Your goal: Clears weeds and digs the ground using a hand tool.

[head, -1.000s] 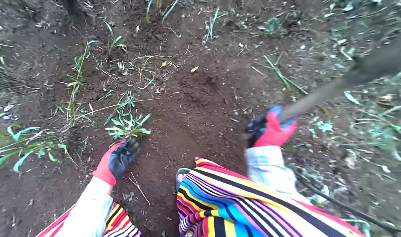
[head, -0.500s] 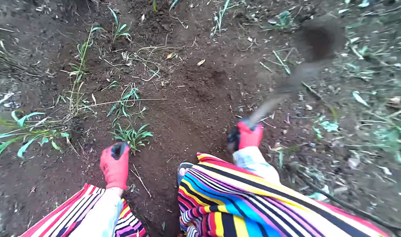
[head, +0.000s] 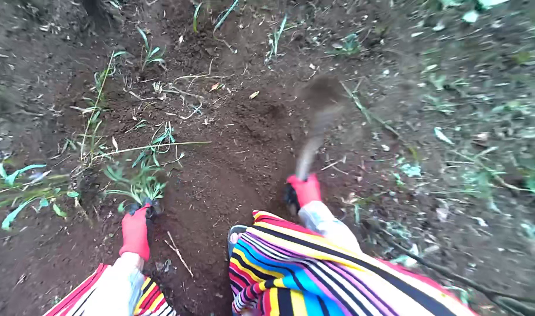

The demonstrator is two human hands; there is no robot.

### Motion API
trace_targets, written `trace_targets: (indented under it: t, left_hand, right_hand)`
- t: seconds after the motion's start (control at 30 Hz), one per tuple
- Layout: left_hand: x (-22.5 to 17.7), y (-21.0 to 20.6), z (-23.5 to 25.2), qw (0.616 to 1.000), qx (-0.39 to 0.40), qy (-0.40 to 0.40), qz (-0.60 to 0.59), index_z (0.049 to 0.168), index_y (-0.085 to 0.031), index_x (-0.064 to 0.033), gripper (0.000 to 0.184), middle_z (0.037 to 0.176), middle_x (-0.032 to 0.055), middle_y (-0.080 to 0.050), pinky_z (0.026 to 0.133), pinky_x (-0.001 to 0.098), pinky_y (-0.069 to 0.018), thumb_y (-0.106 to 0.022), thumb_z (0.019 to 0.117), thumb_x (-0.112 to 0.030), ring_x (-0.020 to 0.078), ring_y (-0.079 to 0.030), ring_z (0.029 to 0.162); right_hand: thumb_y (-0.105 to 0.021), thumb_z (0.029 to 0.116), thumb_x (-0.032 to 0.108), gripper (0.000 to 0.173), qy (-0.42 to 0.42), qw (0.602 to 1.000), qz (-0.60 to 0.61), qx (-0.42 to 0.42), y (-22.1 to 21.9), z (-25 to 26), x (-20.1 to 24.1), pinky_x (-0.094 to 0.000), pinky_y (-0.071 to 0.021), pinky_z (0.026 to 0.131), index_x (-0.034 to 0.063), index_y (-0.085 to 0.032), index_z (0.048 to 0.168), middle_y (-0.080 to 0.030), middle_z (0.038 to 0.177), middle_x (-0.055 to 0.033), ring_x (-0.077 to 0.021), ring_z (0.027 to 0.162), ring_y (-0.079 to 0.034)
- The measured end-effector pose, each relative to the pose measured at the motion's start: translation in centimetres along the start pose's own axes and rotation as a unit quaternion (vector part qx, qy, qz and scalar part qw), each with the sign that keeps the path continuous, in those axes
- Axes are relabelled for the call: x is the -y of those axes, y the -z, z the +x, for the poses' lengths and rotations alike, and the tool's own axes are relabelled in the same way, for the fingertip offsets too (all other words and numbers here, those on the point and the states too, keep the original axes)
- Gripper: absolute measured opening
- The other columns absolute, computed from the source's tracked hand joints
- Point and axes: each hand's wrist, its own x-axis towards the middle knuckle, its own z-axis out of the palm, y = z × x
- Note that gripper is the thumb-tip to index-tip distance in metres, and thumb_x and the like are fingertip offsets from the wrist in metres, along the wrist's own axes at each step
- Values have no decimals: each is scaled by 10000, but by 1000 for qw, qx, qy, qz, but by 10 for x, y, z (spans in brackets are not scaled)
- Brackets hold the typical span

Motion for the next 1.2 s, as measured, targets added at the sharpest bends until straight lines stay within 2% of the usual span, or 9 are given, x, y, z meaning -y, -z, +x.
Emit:
trace_targets:
  t: [0.03, 0.13, 0.2, 0.33, 0.43, 0.57, 0.67, 0.8, 1.2]
  left_hand:
    - [0, -2, 4, 998, 35, 5, -61, 1226, -592, -13, 295, 938, 62, -670, 710, 332, -588, -456, 1100, -242, 133, -663, 771]
    - [-3, -6, 3, 971, 148, 38, -185, 1303, -566, -107, 407, 936, 23, -699, 703, 327, -612, -299, 1131, -361, 143, -703, 788]
    - [-13, -9, -7, 951, 202, 46, -231, 1339, -516, -123, 399, 1021, 29, -698, 808, 376, -619, -244, 1130, -326, 170, -713, 905]
    - [-39, -30, -32, 913, 252, 68, -314, 1168, -570, -109, 331, 1002, 42, -712, 865, 402, -611, -250, 1121, -179, 191, -714, 935]
    - [-54, -42, -45, 902, 281, 54, -325, 1219, -550, -94, 346, 1061, 83, -719, 897, 426, -600, -229, 1116, -172, 229, -718, 989]
    - [-58, -58, -55, 901, 311, -11, -301, 1408, -492, -76, 403, 1303, 106, -648, 1011, 448, -542, -242, 1117, -198, 242, -644, 1181]
    - [-51, -72, -61, 907, 327, -74, -256, 1462, -451, -45, 425, 1389, 94, -596, 1040, 412, -520, -284, 1087, -158, 205, -594, 1243]
    - [-53, -85, -85, 937, 292, -160, -105, 1337, -556, 38, 339, 1208, 85, -642, 986, 281, -524, -401, 1059, -81, 87, -616, 1101]
    - [-71, -90, -107, 972, 164, -149, -74, 1185, -647, 8, 251, 960, -1, -693, 799, 201, -556, -620, 936, 1, 8, -654, 868]
  right_hand:
    - [-596, 1034, 164, 494, -50, 995, -45, 68, 1, 2, 2, -451, -541, 899, -37, -438, 1457, -653, 1161, -221, -262, 958, -665]
    - [-568, 1052, 181, 228, -46, 989, 57, 127, 31, -5, 16, -266, -540, 461, 26, -542, 1217, -591, 699, -39, -108, 506, -586]
    - [-571, 1048, 144, 219, 7, 988, 139, 71, 41, -15, 20, -256, -509, 408, 40, -543, 1238, -575, 644, -13, -93, 451, -553]
    - [-595, 1037, 158, 464, 35, 996, 83, -27, 25, 20, -15, -406, -583, 654, 16, -440, 1450, -643, 996, -155, -192, 715, -640]
    - [-574, 1051, 238, 329, -34, 998, -50, 21, 27, 49, -36, -382, -593, 630, 13, -541, 1289, -662, 926, -129, -188, 720, -672]
    - [-743, 935, 296, 776, 127, 953, -270, -57, 38, 5, 9, -668, -298, 1172, 51, -372, 1571, -344, 1584, -318, -489, 1468, -345]
    - [-682, 957, 157, 409, 253, 958, -109, 79, 5, -42, 43, -488, -519, 1010, 26, -631, 1341, -647, 1296, -203, -287, 1186, -627]
    - [-615, 1002, 76, 230, 202, 901, 108, 369, -47, -67, 61, -314, -616, 852, -50, -681, 1182, -744, 1008, -95, -119, 893, -720]
    - [-574, 958, -16, 164, 112, 904, 284, 300, -79, -88, 40, -263, -590, 747, -1, -647, 1103, -695, 902, -22, -74, 799, -666]
